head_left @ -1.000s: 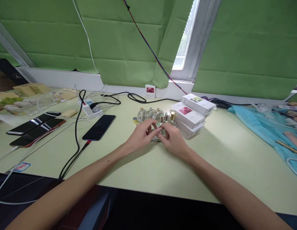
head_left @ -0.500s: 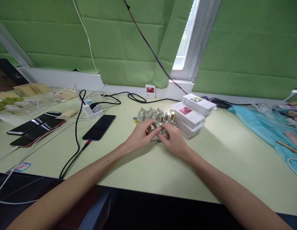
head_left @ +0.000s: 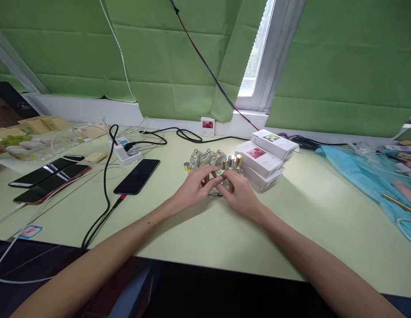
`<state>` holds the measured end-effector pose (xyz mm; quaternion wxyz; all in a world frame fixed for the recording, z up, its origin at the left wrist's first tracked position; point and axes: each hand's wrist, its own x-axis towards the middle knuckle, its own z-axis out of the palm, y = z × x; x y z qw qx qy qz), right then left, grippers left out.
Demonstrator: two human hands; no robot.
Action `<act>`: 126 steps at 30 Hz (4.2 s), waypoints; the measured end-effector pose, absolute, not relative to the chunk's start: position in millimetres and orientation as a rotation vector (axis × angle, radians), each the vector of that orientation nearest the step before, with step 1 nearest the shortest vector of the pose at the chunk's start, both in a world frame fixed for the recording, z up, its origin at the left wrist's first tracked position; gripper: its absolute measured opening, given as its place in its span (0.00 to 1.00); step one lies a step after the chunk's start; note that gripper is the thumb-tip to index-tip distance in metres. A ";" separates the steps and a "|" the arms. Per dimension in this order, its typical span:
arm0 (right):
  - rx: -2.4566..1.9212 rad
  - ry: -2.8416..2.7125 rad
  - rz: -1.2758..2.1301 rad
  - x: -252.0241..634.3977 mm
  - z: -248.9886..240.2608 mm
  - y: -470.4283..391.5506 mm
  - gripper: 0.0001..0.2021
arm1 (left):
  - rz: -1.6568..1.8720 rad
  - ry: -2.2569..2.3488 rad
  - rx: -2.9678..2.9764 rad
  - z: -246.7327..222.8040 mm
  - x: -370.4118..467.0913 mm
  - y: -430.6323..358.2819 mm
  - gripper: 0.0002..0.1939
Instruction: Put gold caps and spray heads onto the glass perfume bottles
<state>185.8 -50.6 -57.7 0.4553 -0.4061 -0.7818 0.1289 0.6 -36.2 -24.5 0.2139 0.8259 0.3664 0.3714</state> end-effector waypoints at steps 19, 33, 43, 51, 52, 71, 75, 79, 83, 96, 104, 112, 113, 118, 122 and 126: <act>-1.013 -1.934 0.324 185.9 -57.8 -51.0 0.03 | 1.019 1.038 2.315 -24.8 1.1 -36.7 0.12; -1.022 -1.941 0.330 186.1 -56.9 -51.4 0.03 | 1.035 1.041 2.328 -27.4 0.7 -35.3 0.13; -1.032 -1.949 0.331 186.1 -55.8 -51.8 0.03 | 1.006 1.060 2.328 -23.8 1.7 -38.2 0.14; -1.034 -1.954 0.321 186.7 -55.1 -51.7 0.01 | 1.002 1.061 2.325 -26.4 0.9 -36.9 0.13; -1.035 -1.952 0.322 186.7 -55.4 -51.5 0.02 | 1.004 1.059 2.323 -26.8 0.9 -36.7 0.13; -1.023 -1.947 0.313 186.3 -56.4 -50.9 0.06 | 0.984 1.011 2.307 -24.7 -1.5 -34.8 0.16; -1.026 -1.954 0.322 186.6 -55.8 -51.5 0.04 | 0.979 1.031 2.291 -25.4 -0.9 -34.3 0.15; -1.034 -1.958 0.333 186.6 -55.2 -52.2 0.03 | 0.998 1.071 2.307 -26.4 0.7 -34.9 0.14; -1.036 -1.955 0.345 186.1 -55.2 -52.5 0.05 | 1.030 1.059 2.300 -25.8 1.8 -36.0 0.12; -1.024 -1.948 0.338 186.6 -55.5 -52.3 0.06 | 1.000 1.021 2.343 -25.2 -1.3 -34.7 0.14; -1.045 -1.957 0.341 186.5 -55.8 -52.5 0.02 | 1.004 1.064 2.292 -23.9 1.2 -36.4 0.14; -1.046 -1.957 0.369 185.6 -53.5 -53.4 0.06 | 1.036 1.033 2.312 -24.7 0.8 -35.9 0.11; -1.047 -1.958 0.373 185.4 -53.2 -53.5 0.06 | 1.041 1.031 2.316 -24.5 0.9 -35.9 0.11; -1.048 -1.964 0.376 185.3 -52.2 -53.7 0.07 | 1.037 1.019 2.328 -24.2 -0.1 -35.8 0.11; -1.053 -1.966 0.376 185.5 -51.5 -54.0 0.07 | 0.989 1.029 2.342 -24.3 -1.4 -35.2 0.13; -1.050 -1.966 0.389 185.7 -50.6 -55.1 0.07 | 0.964 1.047 2.337 -23.3 -1.1 -35.6 0.13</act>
